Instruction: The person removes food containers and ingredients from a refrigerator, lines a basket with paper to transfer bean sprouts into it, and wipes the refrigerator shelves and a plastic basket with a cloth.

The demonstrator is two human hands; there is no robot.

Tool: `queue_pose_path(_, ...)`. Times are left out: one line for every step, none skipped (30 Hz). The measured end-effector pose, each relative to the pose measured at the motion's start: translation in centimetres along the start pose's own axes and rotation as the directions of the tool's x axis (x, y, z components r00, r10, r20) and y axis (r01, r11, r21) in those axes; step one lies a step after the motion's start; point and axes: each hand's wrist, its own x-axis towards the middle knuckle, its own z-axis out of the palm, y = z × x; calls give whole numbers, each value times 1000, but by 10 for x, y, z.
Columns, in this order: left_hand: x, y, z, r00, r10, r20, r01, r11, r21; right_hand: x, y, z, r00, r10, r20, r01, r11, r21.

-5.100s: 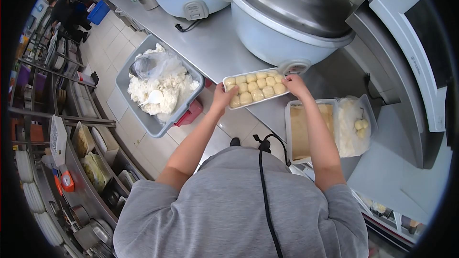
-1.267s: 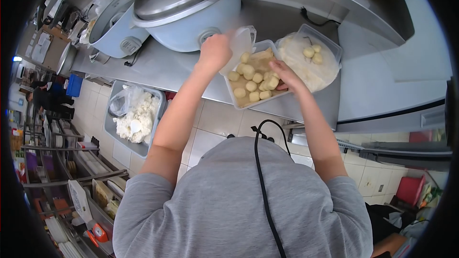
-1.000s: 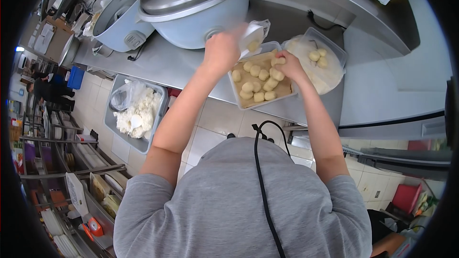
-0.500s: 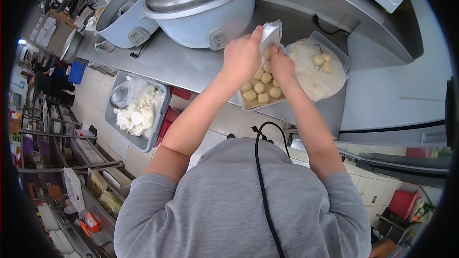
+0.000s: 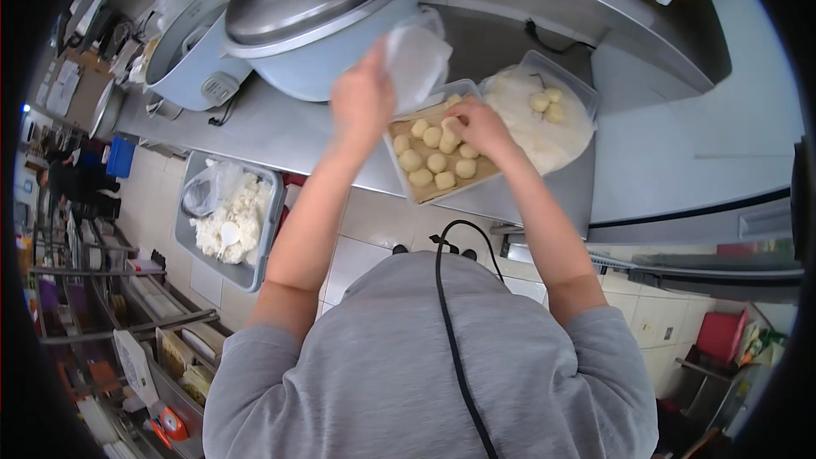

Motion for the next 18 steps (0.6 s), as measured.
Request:
queue_pose_path(-1,-7,-9,998,-58,9,58,998,-4,-1,5,-23,997,67,-44,-68,997,-21)
queue_pose_path(-3,-23,-14,997,2,-76,-10,994,-110,-4,22,-39,981,131,-146,-143,987,-75)
queue_pose_path(-7,-44,-17,984,52,-168,-86,975,-205,-6,42,-57,951,184,-249,-219,968,-120)
queue_pose_path(-14,-68,-20,992,-73,-105,31,935,-354,-6,63,-73,911,241,-334,-326,918,-226)
queue_pose_path(-22,-88,-26,982,-186,-21,153,862,-484,-8,82,-84,861,285,-421,-433,844,-315)
queue_pose_path(-30,-98,-38,942,-327,81,312,757,-575,-11,96,-89,858,289,-424,-438,842,-314)
queue_pose_path(-39,-106,-49,873,-448,195,460,619,-637,-14,109,-91,862,316,-395,-467,797,-382)
queue_pose_path(-48,-116,-57,815,-519,259,536,502,-679,-16,117,-92,865,343,-367,-488,749,-449)
queue_pose_path(-58,-130,-61,782,-557,280,563,439,-701,-16,122,-92,865,344,-364,-487,750,-448)
queue_pose_path(-68,-145,-61,748,-593,299,584,373,-721,-14,126,-93,875,394,-282,-481,780,-401)
queue_pose_path(-78,-160,-60,747,-597,294,583,375,-721,-11,130,-93,880,434,-194,-476,806,-352)
queue_pose_path(-89,-173,-59,692,-647,321,619,303,-724,-10,134,-95,883,430,-189,-470,809,-352)
queue_pose_path(-101,-186,-56,631,-692,350,651,228,-724,-10,139,-96,881,441,-168,-472,842,-262)
queue_pose_path(-113,-200,-51,629,-696,346,651,228,-724,-9,143,-97,881,450,-147,-471,866,-171)
queue_pose_path(-126,-214,-43,571,-731,374,689,179,-702,-8,147,-97,884,445,-144,-466,868,-171)
queue_pose_path(-137,-223,-35,510,-761,400,723,128,-679,-7,150,-97,844,514,-151,-523,852,-23)
queue_pose_path(-147,-229,-28,510,-763,396,721,128,-681,-6,151,-97,800,581,-146,-568,813,126)
queue_pose_path(-156,-234,-21,490,-773,403,724,103,-682,-4,141,-102,804,577,-146,-564,817,125)
